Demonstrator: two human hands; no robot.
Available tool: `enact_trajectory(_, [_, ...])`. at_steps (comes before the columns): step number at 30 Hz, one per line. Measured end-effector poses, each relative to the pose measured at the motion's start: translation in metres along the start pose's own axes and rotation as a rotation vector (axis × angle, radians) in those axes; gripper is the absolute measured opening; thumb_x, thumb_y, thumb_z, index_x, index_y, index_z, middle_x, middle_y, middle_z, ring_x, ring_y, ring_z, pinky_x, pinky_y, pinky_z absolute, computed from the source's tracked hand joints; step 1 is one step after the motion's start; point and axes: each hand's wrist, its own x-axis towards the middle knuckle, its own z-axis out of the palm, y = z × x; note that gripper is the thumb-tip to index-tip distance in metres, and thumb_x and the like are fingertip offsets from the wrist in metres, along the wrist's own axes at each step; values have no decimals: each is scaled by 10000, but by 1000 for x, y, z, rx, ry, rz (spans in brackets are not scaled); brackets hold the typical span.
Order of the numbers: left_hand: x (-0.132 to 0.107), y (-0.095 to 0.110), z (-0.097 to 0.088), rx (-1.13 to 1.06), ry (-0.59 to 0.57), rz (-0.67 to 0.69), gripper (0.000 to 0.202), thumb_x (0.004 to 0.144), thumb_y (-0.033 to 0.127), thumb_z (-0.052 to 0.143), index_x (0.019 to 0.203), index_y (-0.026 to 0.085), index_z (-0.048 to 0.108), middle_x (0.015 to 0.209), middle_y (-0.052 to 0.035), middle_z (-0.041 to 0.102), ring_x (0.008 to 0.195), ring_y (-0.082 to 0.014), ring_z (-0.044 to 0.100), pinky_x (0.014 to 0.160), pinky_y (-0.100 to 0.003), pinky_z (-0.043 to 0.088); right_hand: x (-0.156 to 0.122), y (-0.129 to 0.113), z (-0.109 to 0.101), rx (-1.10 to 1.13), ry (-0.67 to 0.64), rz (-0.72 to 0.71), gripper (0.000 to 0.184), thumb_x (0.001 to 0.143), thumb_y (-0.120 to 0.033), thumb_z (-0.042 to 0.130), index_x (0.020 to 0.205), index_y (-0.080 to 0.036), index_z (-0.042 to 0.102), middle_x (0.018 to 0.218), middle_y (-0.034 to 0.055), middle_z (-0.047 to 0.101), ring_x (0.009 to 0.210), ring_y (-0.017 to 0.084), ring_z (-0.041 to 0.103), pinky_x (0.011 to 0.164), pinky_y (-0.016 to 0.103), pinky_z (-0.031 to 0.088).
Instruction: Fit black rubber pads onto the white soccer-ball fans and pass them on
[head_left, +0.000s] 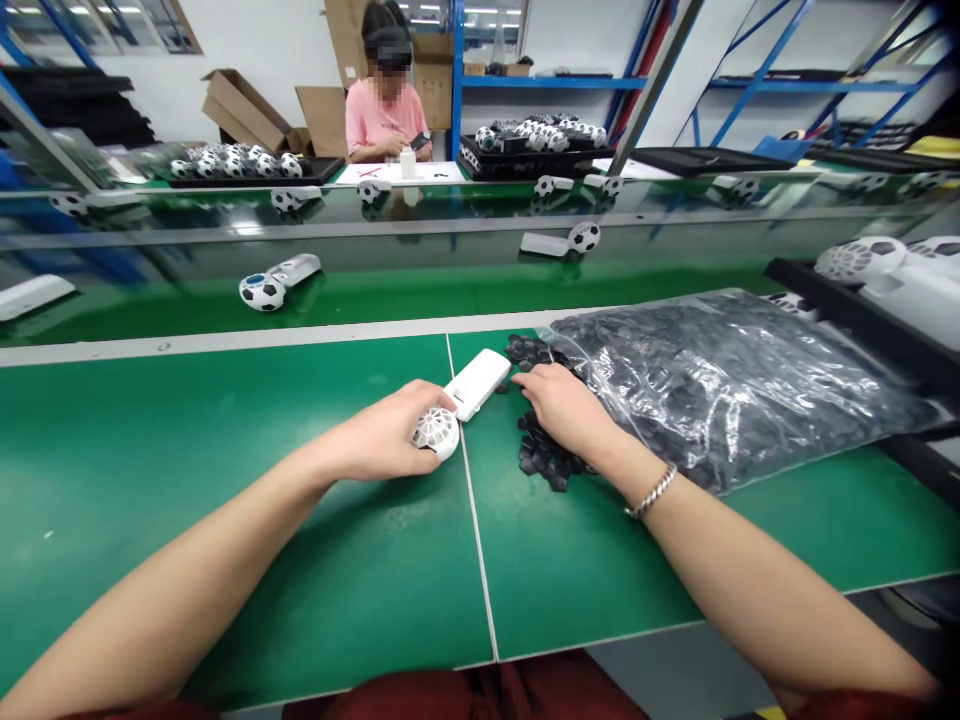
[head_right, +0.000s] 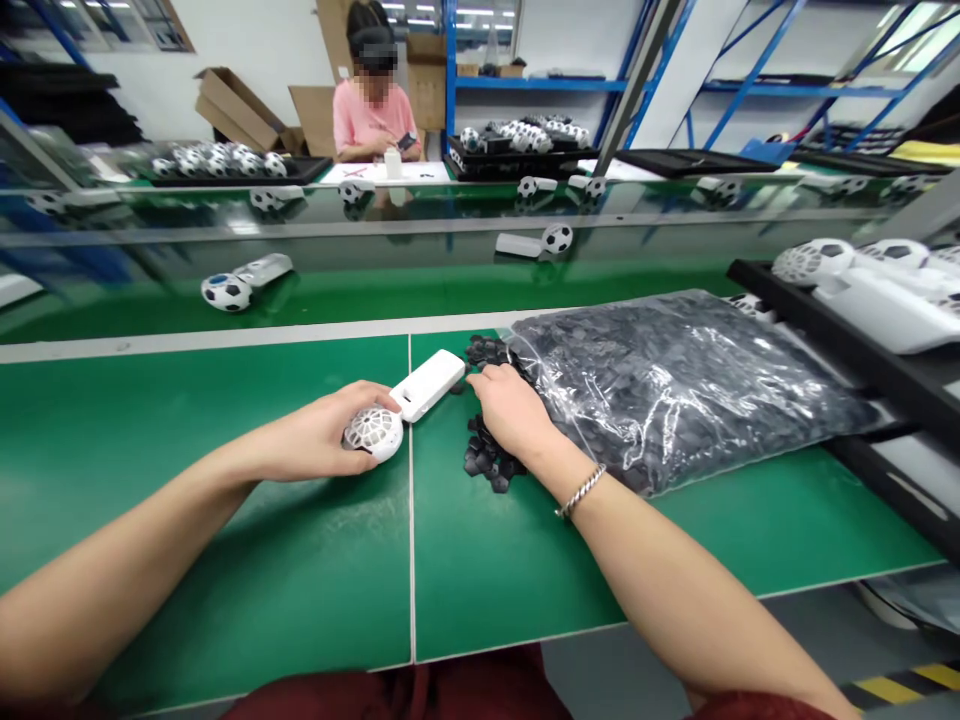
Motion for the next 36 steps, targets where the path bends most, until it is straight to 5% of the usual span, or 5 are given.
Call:
enact_trajectory(5, [1,2,1,53,47,-35,469,648,336,597,1089,221,489,1141,-62,496,938,-232,532,780,-340,434,-3,-11,-12,399,150,29,129,826,-168,520,897,-178,627,874,50,659,805,173,589,761,335,465])
enact_trajectory(10, [3,4,4,73,30,-92,490,653,302,567,1121,215,452,985,-40,574,777,-217,563,624,-300,414,-7,-32,-17,752,106,-54,35,790,-189,588,807,-169,611,823,24,636,728,118,573,671,249,462])
enact_trajectory(16, [3,3,4,32,28,-28,533,635,227,539,1160,202,449,1119,-59,558,909,-233,566,740,-318,440,-13,-48,-13,747,-4,-224,49,811,-187,571,799,-177,617,777,11,654,725,116,580,704,253,454])
enact_trajectory(21, [4,3,10,21,53,39,560,640,239,555,1186,191,439,1182,-76,536,1016,-255,537,824,-345,443,-14,-58,-9,704,48,-328,58,815,-199,570,799,-191,625,817,28,643,821,149,560,761,294,458])
enact_trajectory(36, [6,9,16,-2,100,67,506,687,275,553,1169,173,438,1191,-83,531,1080,-249,512,913,-364,421,-13,-62,-4,711,114,-227,45,784,-221,614,757,-196,588,766,9,633,817,148,554,768,288,432])
